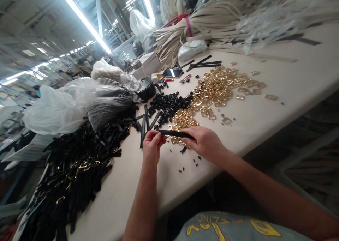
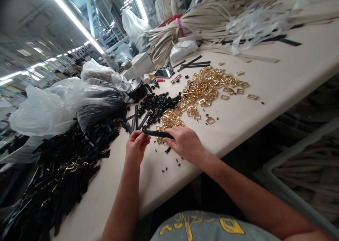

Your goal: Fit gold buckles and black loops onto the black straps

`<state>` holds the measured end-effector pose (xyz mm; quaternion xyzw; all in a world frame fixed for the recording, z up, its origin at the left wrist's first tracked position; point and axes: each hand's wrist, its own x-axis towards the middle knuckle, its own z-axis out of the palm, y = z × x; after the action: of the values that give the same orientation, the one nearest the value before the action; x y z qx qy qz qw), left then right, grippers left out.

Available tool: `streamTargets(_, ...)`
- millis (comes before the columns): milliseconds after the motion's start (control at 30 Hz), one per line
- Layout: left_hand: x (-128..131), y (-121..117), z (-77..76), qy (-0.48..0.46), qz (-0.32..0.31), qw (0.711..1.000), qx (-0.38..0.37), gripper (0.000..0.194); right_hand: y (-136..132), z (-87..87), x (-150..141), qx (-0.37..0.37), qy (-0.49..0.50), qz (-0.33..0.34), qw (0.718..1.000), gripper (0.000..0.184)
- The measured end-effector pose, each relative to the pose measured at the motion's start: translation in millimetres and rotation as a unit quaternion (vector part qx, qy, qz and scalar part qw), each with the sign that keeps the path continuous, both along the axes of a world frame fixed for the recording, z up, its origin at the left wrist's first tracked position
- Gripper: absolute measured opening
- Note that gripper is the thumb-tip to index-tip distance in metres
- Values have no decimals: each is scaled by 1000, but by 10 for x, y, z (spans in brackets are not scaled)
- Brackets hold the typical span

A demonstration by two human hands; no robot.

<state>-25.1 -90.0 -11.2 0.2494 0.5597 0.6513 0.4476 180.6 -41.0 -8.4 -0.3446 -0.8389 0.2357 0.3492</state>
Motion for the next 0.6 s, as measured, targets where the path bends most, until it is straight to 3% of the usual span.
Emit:
streamTargets(67,38,-2,13,-2,2,1000,22,40,5,56,-25,-96,22,35,995,14)
streamTargets(133,73,-11,21,4,1,999,42,43,27,89,-62,-228,134,62,962,13)
streamTargets(167,92,-21,22,6,-12,999,46,46,42,96,-84,-297,220,72,926,14)
streamTargets(233,143,-49,16,7,-81,996,31,49,73,91,-130,-405,397,76,820,18)
streamTargets(300,225,-85,1,10,-173,985,-4,49,94,61,-169,-459,511,66,724,25)
streamTargets(367,330,-118,-19,20,-239,970,-34,50,99,8,-194,-478,560,52,675,27)
streamTargets(433,428,-140,-39,28,-268,962,-51,48,98,-67,-202,-485,574,42,658,25)
streamTargets(500,486,-147,-56,31,-275,959,-65,41,117,-153,-186,-482,566,38,667,24)
streamTargets(533,495,-146,-62,32,-270,960,-71,38,140,-193,-165,-471,555,33,685,23)
streamTargets(600,474,-135,-68,28,-250,965,-80,35,212,-246,-91,-398,523,-6,753,24)
